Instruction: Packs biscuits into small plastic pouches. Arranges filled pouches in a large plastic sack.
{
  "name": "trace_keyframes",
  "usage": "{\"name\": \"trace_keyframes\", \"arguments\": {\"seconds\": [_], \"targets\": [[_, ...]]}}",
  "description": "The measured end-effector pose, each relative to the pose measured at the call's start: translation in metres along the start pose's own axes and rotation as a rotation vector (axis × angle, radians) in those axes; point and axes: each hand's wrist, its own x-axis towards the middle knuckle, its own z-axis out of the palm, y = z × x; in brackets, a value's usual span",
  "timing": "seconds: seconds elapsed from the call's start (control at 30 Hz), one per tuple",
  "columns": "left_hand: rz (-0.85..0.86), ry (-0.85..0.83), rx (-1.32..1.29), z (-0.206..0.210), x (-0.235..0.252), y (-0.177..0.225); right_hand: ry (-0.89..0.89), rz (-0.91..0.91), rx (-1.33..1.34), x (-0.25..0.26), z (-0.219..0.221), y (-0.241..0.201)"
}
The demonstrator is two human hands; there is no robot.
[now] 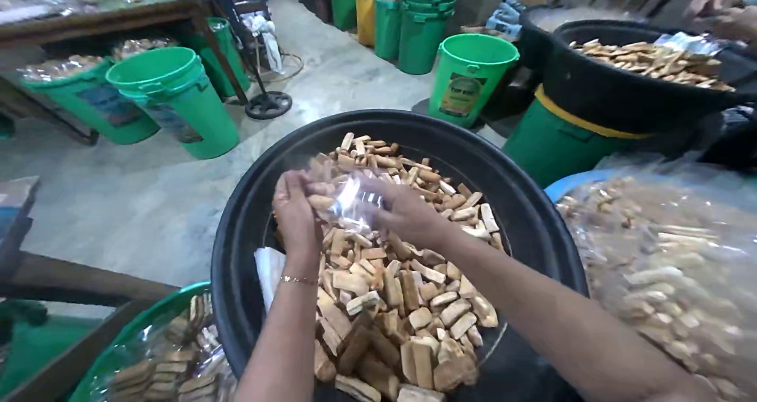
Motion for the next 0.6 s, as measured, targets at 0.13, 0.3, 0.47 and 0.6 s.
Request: {"name": "trace_keyframes", "arguments": {"seconds": [0.13, 0.3, 0.47, 0.6], "targets": [[-0.161, 0.185, 0.076, -0.017, 0.02, -0.015, -0.24, 0.428, -0.471, 0.036, 0.029, 0.062], [-0.302, 0.188, 0.017, -0.009, 0.022, -0.011, -0.299, 0.534, -0.571, 0.04, 0.051, 0.096], [-0.385, 0.096, 0.037, -0.002, 0.017, -0.011, -0.22, 0.486, -0.434, 0.021, 0.023, 0.085], [-0.465, 0.11, -0.119, 0.006, 0.011, -0.003, 0.143, 0.22, -0.204, -0.025, -0.024, 0.022]]}}
